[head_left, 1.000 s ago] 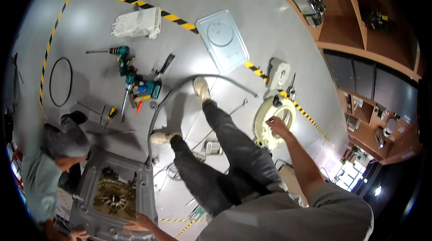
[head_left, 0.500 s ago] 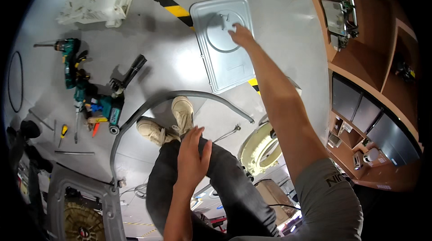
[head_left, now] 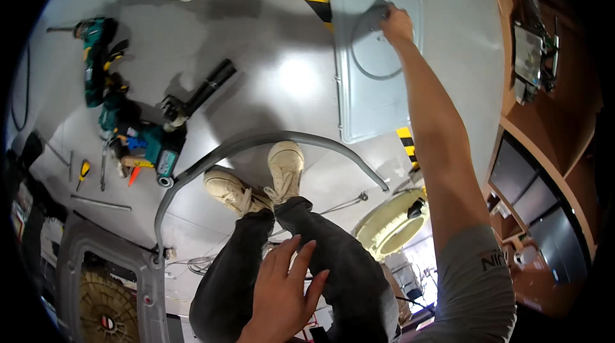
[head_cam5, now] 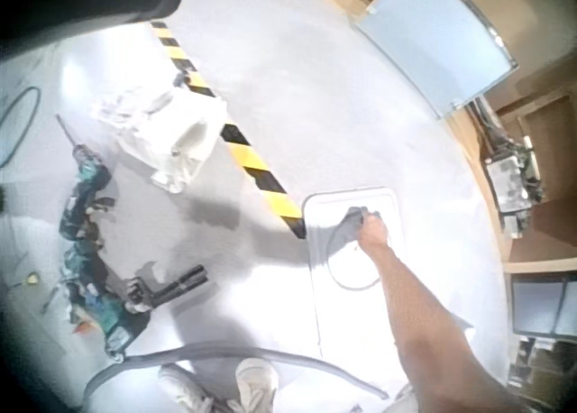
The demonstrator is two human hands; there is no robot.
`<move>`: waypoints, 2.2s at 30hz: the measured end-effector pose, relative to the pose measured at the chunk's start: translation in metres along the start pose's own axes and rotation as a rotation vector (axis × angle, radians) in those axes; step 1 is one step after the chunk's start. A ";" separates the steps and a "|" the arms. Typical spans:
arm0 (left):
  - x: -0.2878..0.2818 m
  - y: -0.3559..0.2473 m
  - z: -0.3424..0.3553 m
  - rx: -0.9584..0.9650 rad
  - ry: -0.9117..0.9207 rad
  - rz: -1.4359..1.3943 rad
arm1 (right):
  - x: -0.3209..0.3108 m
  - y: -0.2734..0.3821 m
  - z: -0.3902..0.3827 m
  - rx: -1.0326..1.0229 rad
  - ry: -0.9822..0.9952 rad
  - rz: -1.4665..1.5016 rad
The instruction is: The person works on a washing machine drum assembly, first manipulating the motor and wiring by hand, then using a power drill to drive a long fastener into a component, and finally pressing a bearing into place and tapping the housing with a hammer.
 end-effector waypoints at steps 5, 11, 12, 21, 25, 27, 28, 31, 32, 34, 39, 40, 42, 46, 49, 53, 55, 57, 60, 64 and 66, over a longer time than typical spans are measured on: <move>0.006 0.005 -0.005 0.042 -0.096 0.068 | -0.037 -0.022 -0.016 0.183 -0.121 0.242; -0.006 0.002 -0.011 0.072 -0.136 0.084 | -0.002 -0.085 -0.014 0.472 -0.057 0.431; -0.008 0.003 -0.010 0.069 -0.134 0.086 | 0.011 -0.089 -0.010 0.497 -0.057 0.405; -0.031 0.032 -0.013 0.014 -0.189 0.085 | 0.075 -0.129 0.035 0.418 0.040 0.135; -0.043 0.051 -0.017 0.034 -0.252 0.099 | 0.054 -0.145 0.036 0.483 -0.099 0.322; -0.044 0.055 -0.019 0.008 -0.283 0.095 | 0.051 -0.126 0.029 0.446 -0.085 0.215; -0.044 0.054 -0.020 -0.005 -0.299 0.084 | 0.048 -0.120 0.028 0.433 -0.059 0.147; -0.038 0.053 -0.020 -0.006 -0.313 0.059 | 0.029 -0.106 0.019 0.365 -0.076 0.044; -0.038 0.048 -0.024 0.023 -0.310 0.030 | 0.006 -0.125 0.026 0.306 -0.122 0.100; -0.035 0.040 -0.027 -0.010 -0.278 -0.018 | 0.010 -0.087 0.003 0.222 -0.072 0.345; -0.030 0.044 -0.035 -0.188 -0.502 -0.236 | 0.002 0.117 -0.168 -0.105 0.395 0.669; -0.039 0.052 -0.039 -0.244 -0.588 -0.310 | -0.011 0.169 -0.218 -0.145 0.501 0.745; -0.056 0.074 -0.055 -0.392 -0.888 -0.368 | -0.052 0.258 -0.312 -0.238 0.669 0.857; -0.051 0.085 -0.119 -0.436 -0.880 -1.191 | -0.127 0.369 -0.437 -0.334 0.827 0.897; -0.072 0.078 -0.193 -0.371 -0.974 -1.240 | -0.171 0.437 -0.502 -0.659 0.832 0.784; -0.079 0.111 -0.277 -0.424 -1.108 -1.289 | -0.203 0.511 -0.582 -0.824 0.893 0.706; -0.080 0.129 -0.310 -0.403 -1.136 -1.319 | -0.204 0.537 -0.614 -0.903 0.919 0.558; -0.084 0.152 -0.340 -0.375 -1.178 -1.317 | -0.196 0.555 -0.640 -0.873 1.013 0.527; -0.079 0.185 -0.382 -0.303 -1.171 -1.402 | -0.172 0.578 -0.677 -0.759 1.159 0.559; -0.056 0.239 -0.434 -0.379 -1.159 -1.571 | -0.134 0.594 -0.731 -0.556 1.286 0.718; -0.050 0.274 -0.460 -0.400 -1.180 -1.634 | -0.110 0.603 -0.754 -0.350 1.353 0.880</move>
Point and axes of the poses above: each hand's wrist, its own z-axis towards the middle knuckle, its own x-axis out of the palm, y = z × x, the point moved 7 cm from there along z, towards the middle knuckle, and after that the axes turned 15 degrees about z, right-handed, at the moved point
